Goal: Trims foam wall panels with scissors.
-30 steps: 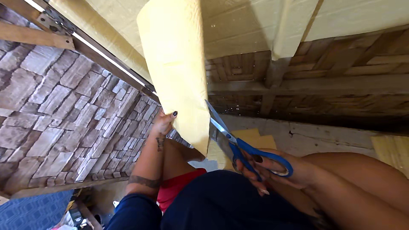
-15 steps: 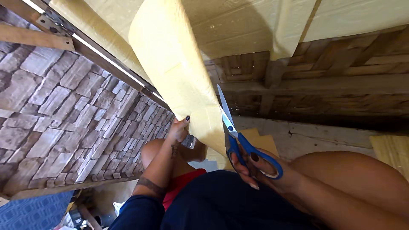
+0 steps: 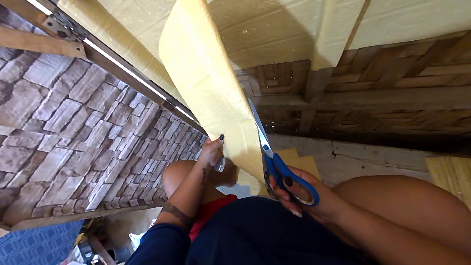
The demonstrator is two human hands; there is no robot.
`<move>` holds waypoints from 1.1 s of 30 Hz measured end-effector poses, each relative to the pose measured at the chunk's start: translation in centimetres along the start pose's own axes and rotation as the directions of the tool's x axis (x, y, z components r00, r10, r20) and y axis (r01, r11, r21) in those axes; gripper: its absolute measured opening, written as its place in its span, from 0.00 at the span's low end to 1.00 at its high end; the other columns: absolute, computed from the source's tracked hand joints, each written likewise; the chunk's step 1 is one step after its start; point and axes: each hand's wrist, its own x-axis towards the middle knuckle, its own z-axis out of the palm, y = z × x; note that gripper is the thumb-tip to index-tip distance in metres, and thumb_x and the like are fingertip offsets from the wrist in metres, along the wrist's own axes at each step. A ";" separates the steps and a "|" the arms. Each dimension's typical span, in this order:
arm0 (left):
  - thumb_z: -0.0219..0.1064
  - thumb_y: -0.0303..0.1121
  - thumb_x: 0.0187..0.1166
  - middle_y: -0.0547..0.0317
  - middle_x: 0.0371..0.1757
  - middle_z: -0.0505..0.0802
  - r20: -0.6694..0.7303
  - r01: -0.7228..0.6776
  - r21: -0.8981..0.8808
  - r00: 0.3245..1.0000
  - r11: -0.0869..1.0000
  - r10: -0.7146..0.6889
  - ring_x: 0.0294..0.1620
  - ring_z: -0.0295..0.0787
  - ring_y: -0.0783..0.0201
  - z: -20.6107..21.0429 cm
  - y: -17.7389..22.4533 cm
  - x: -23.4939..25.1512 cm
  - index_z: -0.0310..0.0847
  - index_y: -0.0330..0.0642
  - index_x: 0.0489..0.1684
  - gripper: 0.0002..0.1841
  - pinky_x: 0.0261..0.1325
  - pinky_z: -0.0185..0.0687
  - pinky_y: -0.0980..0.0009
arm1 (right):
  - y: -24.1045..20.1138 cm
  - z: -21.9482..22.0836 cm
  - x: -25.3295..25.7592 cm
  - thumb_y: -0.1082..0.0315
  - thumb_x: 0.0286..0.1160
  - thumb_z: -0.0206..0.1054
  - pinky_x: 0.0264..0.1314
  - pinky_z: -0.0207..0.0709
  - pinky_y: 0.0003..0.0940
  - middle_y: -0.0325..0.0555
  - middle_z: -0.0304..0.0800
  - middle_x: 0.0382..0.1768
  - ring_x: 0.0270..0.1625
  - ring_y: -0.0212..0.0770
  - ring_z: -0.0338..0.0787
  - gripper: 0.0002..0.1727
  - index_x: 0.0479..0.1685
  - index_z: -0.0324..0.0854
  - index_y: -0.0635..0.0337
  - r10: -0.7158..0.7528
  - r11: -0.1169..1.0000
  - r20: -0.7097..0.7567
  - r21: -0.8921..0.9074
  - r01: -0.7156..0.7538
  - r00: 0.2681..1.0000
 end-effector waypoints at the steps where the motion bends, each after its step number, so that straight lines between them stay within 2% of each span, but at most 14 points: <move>1: 0.87 0.50 0.58 0.61 0.43 0.97 0.006 0.001 0.000 1.000 1.000 -0.001 0.44 0.96 0.67 0.0 0.0 0.0 0.86 0.51 0.53 0.26 0.51 0.93 0.63 | 0.0 0.0 0.0 0.39 0.67 0.76 0.20 0.76 0.14 0.27 0.81 0.24 0.19 0.20 0.79 0.24 0.44 0.83 0.49 -0.006 1.000 0.002 -0.001 0.006 1.000; 10: 0.86 0.48 0.59 0.62 0.43 0.97 -0.007 0.008 -0.009 1.000 1.000 -0.008 0.45 0.96 0.67 -0.1 -0.3 0.0 0.86 0.51 0.53 0.25 0.52 0.93 0.62 | 0.0 0.2 0.1 0.43 0.65 0.79 0.18 0.74 0.14 0.27 0.81 0.22 0.17 0.20 0.78 0.21 0.41 0.84 0.48 0.015 0.998 -0.052 -0.053 -0.018 0.999; 14: 0.88 0.49 0.56 0.60 0.43 0.97 -0.004 0.021 -0.004 1.000 1.000 -0.021 0.44 0.96 0.66 -0.5 -0.3 0.0 0.85 0.50 0.55 0.28 0.51 0.93 0.62 | -0.2 -0.1 0.1 0.40 0.66 0.77 0.20 0.76 0.16 0.27 0.82 0.24 0.19 0.21 0.79 0.23 0.44 0.84 0.47 0.017 0.998 -0.046 -0.066 -0.020 0.999; 16: 0.87 0.49 0.58 0.60 0.44 0.97 0.016 0.013 0.009 1.000 1.000 -0.013 0.44 0.96 0.66 -0.8 -0.4 -0.1 0.85 0.50 0.55 0.28 0.51 0.93 0.62 | -0.3 -0.3 0.2 0.36 0.64 0.76 0.21 0.78 0.17 0.27 0.82 0.24 0.20 0.23 0.81 0.26 0.44 0.83 0.48 0.011 0.998 -0.047 -0.067 -0.014 0.999; 21: 0.85 0.46 0.62 0.59 0.44 0.97 0.010 0.044 0.011 0.999 0.999 -0.044 0.45 0.96 0.65 -0.7 -0.2 -0.7 0.84 0.49 0.56 0.25 0.53 0.93 0.61 | -0.3 -0.8 0.4 0.36 0.67 0.74 0.25 0.79 0.18 0.28 0.83 0.27 0.24 0.24 0.83 0.27 0.48 0.81 0.49 0.006 0.995 -0.003 -0.101 -0.007 1.000; 22: 0.84 0.43 0.63 0.58 0.43 0.97 -0.009 0.051 0.011 0.999 0.999 -0.051 0.44 0.96 0.64 -0.6 -0.1 -0.7 0.84 0.47 0.55 0.24 0.52 0.93 0.61 | -0.4 -1.0 0.4 0.35 0.68 0.73 0.27 0.80 0.18 0.28 0.83 0.28 0.25 0.24 0.83 0.28 0.50 0.80 0.49 0.015 0.993 0.010 -0.114 -0.014 1.000; 26: 0.69 0.31 0.76 0.58 0.41 0.97 -0.087 0.070 0.073 0.994 0.995 -0.063 0.41 0.96 0.64 -0.2 0.9 -0.9 0.80 0.44 0.56 0.13 0.50 0.93 0.62 | -1.0 -1.5 0.4 0.28 0.63 0.71 0.31 0.81 0.19 0.28 0.82 0.29 0.27 0.25 0.84 0.33 0.50 0.79 0.47 0.064 0.989 0.047 -0.139 -0.057 0.997; 33: 0.72 0.30 0.73 0.61 0.39 0.97 -0.059 0.026 0.168 0.998 0.986 -0.016 0.38 0.95 0.68 -1.8 3.1 0.0 0.86 0.49 0.49 0.10 0.45 0.93 0.66 | -1.8 -2.7 0.1 0.27 0.65 0.68 0.29 0.80 0.18 0.31 0.83 0.31 0.28 0.25 0.84 0.33 0.48 0.83 0.49 0.077 0.997 0.167 -0.021 -0.074 0.983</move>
